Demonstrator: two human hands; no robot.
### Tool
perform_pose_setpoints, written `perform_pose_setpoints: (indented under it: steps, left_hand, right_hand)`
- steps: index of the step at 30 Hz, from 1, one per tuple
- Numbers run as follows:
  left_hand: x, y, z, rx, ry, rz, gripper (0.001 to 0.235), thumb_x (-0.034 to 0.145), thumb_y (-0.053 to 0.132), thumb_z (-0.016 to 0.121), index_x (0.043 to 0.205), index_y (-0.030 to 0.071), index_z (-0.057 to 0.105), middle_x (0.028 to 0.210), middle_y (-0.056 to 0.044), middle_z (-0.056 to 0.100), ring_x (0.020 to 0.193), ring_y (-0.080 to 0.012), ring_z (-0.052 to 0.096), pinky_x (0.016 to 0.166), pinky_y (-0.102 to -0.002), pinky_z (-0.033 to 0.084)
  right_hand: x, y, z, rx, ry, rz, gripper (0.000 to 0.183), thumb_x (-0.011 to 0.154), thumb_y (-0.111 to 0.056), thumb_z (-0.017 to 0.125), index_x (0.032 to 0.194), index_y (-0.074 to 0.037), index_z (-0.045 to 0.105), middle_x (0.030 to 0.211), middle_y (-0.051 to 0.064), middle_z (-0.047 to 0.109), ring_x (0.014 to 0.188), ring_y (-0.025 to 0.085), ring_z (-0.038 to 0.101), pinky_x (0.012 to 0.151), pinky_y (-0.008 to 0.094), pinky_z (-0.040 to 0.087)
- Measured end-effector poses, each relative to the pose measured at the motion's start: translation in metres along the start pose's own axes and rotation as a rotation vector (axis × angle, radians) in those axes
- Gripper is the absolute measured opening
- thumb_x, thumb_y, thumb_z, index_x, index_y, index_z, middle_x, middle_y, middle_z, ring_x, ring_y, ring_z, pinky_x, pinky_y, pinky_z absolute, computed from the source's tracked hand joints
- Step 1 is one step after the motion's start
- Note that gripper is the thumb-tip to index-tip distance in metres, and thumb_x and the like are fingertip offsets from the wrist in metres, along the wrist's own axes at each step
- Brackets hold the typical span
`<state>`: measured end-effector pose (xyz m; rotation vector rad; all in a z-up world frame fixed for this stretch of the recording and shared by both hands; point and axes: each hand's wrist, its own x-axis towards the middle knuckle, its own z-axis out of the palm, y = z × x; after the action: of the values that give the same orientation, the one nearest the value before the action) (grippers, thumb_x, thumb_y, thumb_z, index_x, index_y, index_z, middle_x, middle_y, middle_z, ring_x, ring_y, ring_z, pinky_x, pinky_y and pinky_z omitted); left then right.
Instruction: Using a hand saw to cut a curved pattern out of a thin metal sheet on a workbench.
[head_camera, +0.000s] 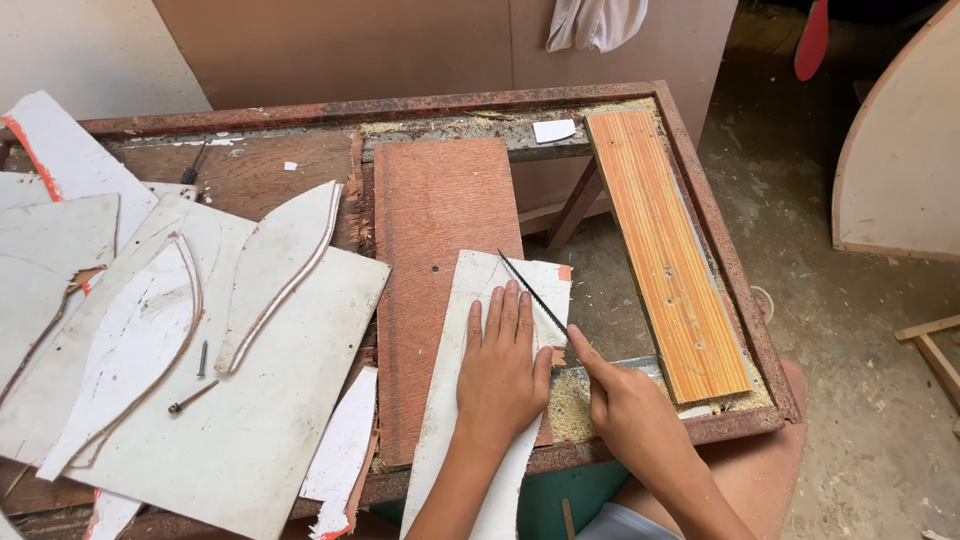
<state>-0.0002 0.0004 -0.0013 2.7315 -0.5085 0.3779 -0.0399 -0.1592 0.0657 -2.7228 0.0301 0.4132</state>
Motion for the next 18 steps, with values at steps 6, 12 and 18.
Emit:
perform_pose_setpoints:
  steps: [6,12,18]
  left_hand:
    - [0.000,-0.002,0.007,-0.106,0.041,-0.031,0.058,0.100,0.020,0.042,0.152,-0.007,0.040,0.159,-0.024,0.041,0.150,-0.0353,0.036,0.126,-0.049,0.021]
    - [-0.002,-0.002,0.008,-0.088,0.044,-0.035,0.059,0.101,0.019,0.042,0.154,-0.006,0.037,0.161,-0.023,0.039,0.151,-0.0354,0.035,0.126,-0.048,0.022]
    - [-0.001,-0.003,0.008,-0.106,0.055,-0.030,0.059,0.098,0.018,0.045,0.152,-0.006,0.040,0.160,-0.024,0.040,0.150,-0.0357,0.036,0.126,-0.048,0.022]
  right_hand:
    - [-0.001,-0.001,-0.002,-0.045,0.025,-0.025,0.074,0.093,-0.009,0.047,0.161,-0.036,0.037,0.064,0.017,0.062,0.056,0.034,0.053,0.057,0.047,0.038]
    - [0.001,0.004,-0.001,-0.075,0.039,-0.018,0.073,0.093,-0.007,0.046,0.159,-0.039,0.040,0.062,0.014,0.060,0.054,0.031,0.051,0.052,0.045,0.036]
    - [0.004,0.006,-0.014,-0.177,0.014,0.003,0.071,0.095,-0.014,0.047,0.157,-0.047,0.038,0.085,0.008,0.071,0.071,0.038,0.064,0.062,0.052,0.045]
